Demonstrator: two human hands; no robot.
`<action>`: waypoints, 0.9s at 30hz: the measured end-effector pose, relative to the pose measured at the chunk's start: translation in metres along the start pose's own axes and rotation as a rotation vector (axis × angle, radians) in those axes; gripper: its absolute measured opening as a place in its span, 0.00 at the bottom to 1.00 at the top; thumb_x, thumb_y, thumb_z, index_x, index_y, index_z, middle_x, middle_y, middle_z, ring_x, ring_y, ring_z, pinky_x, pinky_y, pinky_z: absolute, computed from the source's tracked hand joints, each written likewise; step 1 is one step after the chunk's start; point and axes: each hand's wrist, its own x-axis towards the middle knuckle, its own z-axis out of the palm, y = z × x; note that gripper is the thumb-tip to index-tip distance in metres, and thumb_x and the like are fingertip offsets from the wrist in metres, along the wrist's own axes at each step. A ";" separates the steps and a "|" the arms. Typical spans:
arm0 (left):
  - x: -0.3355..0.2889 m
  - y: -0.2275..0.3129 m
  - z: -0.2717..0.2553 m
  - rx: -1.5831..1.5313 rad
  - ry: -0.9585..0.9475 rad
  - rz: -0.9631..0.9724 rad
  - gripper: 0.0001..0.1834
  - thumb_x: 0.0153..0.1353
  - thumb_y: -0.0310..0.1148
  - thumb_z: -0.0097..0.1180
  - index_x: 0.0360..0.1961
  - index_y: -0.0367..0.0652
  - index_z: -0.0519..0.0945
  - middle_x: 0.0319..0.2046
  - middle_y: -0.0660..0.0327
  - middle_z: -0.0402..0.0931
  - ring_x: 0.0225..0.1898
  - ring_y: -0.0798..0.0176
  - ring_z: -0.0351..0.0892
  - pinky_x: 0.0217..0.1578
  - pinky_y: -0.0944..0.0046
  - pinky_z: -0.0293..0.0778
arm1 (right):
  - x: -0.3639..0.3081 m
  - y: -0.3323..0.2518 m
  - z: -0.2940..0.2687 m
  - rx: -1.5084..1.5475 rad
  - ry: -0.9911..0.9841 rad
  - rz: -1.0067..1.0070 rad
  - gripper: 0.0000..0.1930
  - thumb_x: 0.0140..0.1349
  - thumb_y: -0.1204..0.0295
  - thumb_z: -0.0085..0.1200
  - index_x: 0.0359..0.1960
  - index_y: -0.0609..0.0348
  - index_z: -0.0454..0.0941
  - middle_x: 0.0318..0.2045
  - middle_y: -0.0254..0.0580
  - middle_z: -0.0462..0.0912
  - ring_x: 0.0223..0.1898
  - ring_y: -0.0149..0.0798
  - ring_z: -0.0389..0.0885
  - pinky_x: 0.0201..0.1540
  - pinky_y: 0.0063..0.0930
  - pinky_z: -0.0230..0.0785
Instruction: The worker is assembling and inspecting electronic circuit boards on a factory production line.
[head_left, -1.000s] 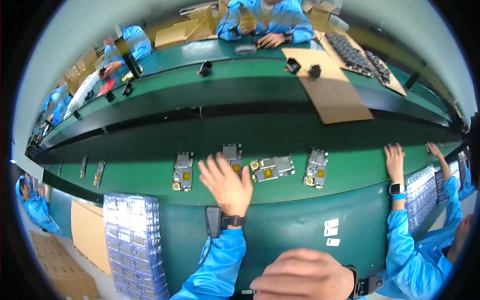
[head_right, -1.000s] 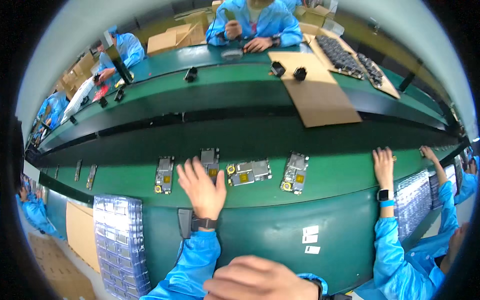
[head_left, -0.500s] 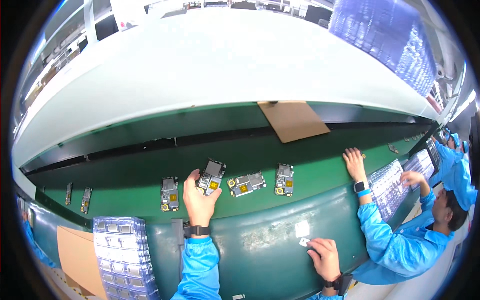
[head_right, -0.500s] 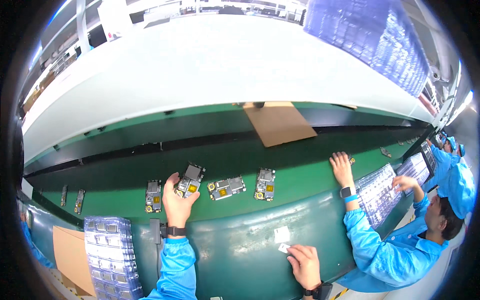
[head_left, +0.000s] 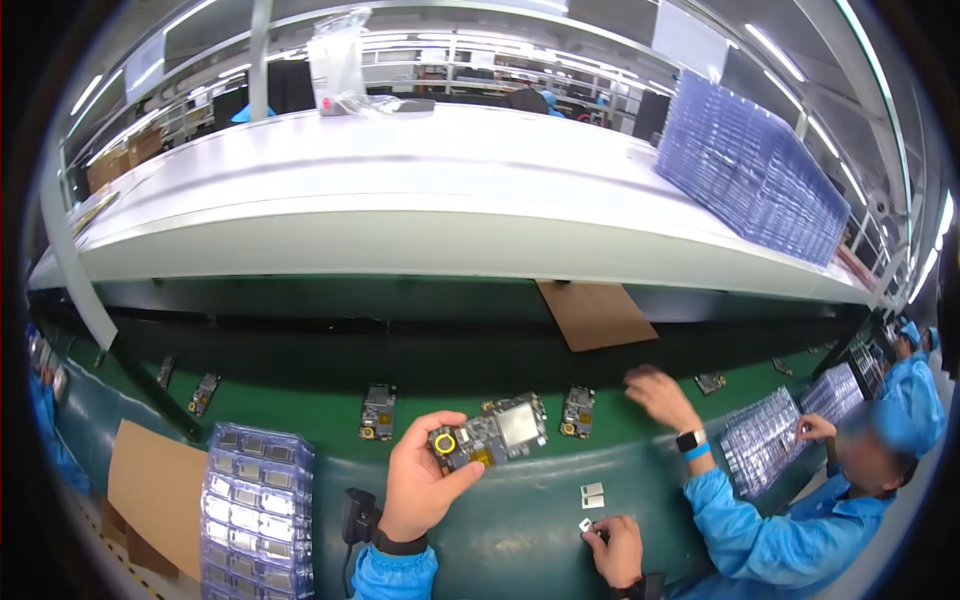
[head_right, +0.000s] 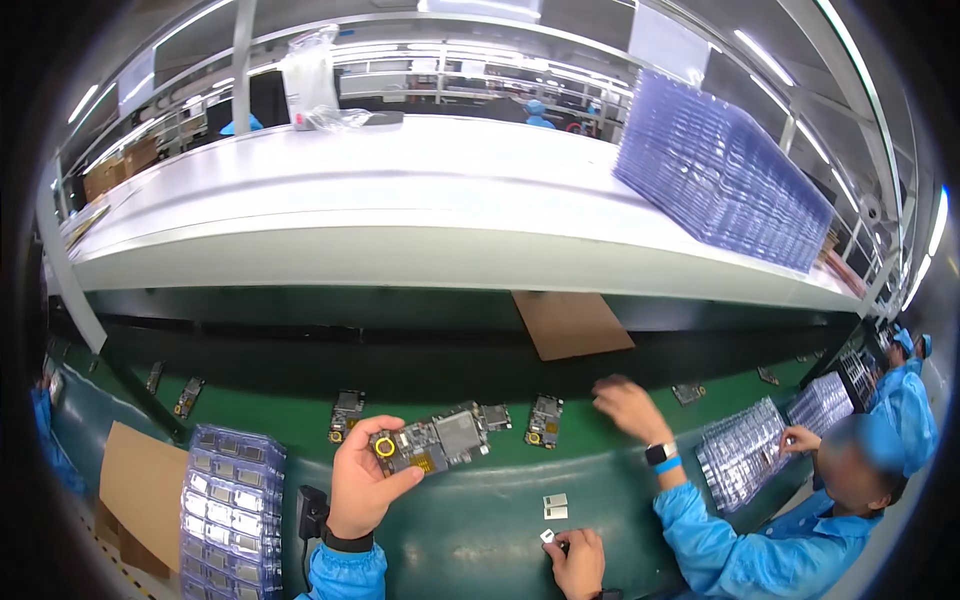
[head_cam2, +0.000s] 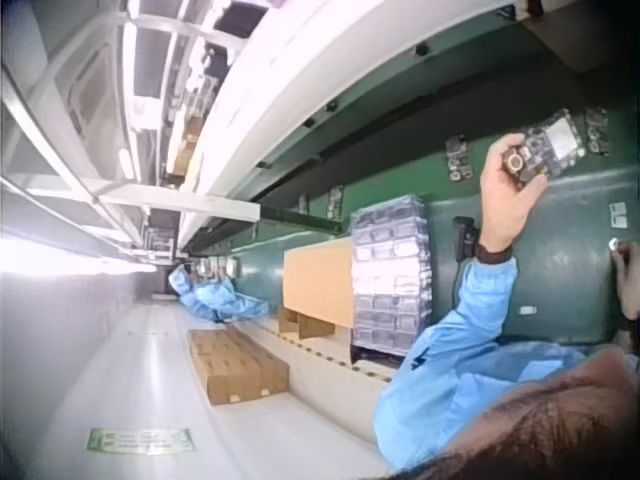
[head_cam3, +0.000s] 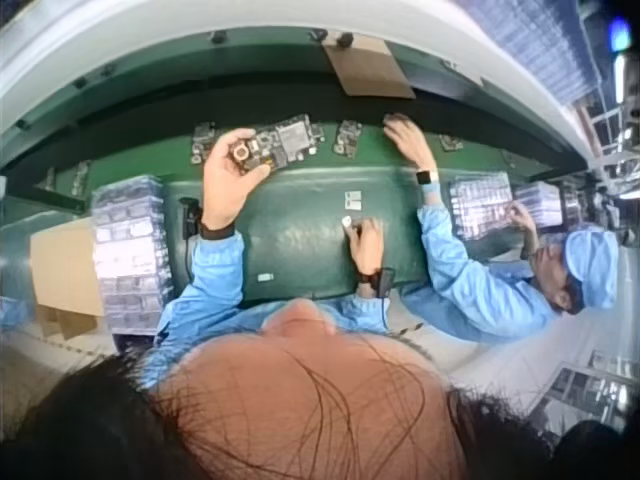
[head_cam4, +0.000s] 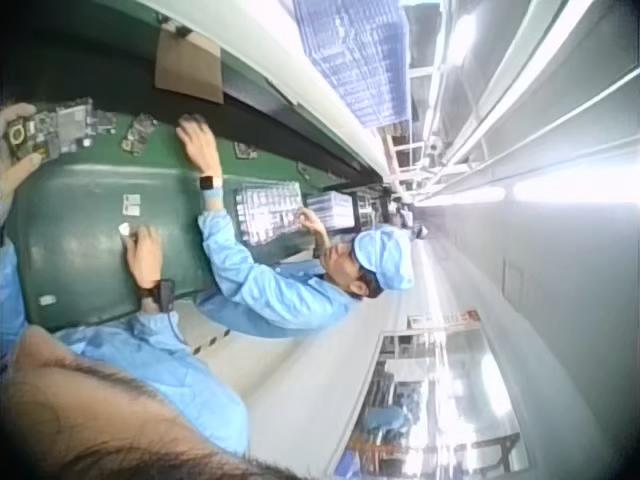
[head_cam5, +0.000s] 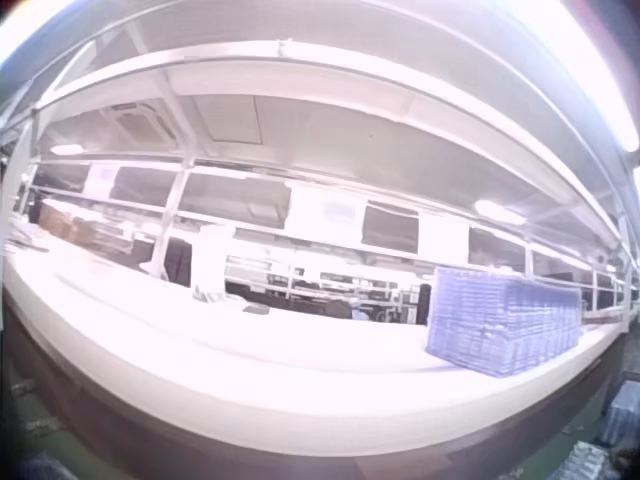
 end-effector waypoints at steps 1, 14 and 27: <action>-0.003 0.008 0.002 -0.059 -0.025 -0.028 0.32 0.52 0.10 0.66 0.59 0.34 0.70 0.50 0.56 0.76 0.55 0.62 0.80 0.57 0.61 0.78 | 0.002 -0.003 -0.004 -0.086 0.001 -0.051 0.12 0.46 0.73 0.76 0.31 0.60 0.86 0.36 0.46 0.83 0.37 0.47 0.82 0.40 0.37 0.76; -0.005 0.040 -0.021 -0.146 -0.040 -0.082 0.32 0.56 0.11 0.62 0.61 0.35 0.68 0.50 0.56 0.75 0.54 0.64 0.79 0.54 0.64 0.79 | 0.006 -0.039 -0.010 0.064 0.003 -0.167 0.06 0.67 0.75 0.57 0.40 0.63 0.83 0.32 0.63 0.80 0.34 0.68 0.78 0.37 0.53 0.71; -0.009 0.047 -0.024 -0.005 -0.149 -0.111 0.31 0.65 0.12 0.53 0.68 0.35 0.63 0.52 0.56 0.75 0.52 0.71 0.78 0.50 0.70 0.76 | 0.079 -0.188 -0.069 0.671 0.156 -0.592 0.07 0.59 0.78 0.66 0.39 0.67 0.87 0.38 0.52 0.87 0.39 0.45 0.86 0.41 0.31 0.77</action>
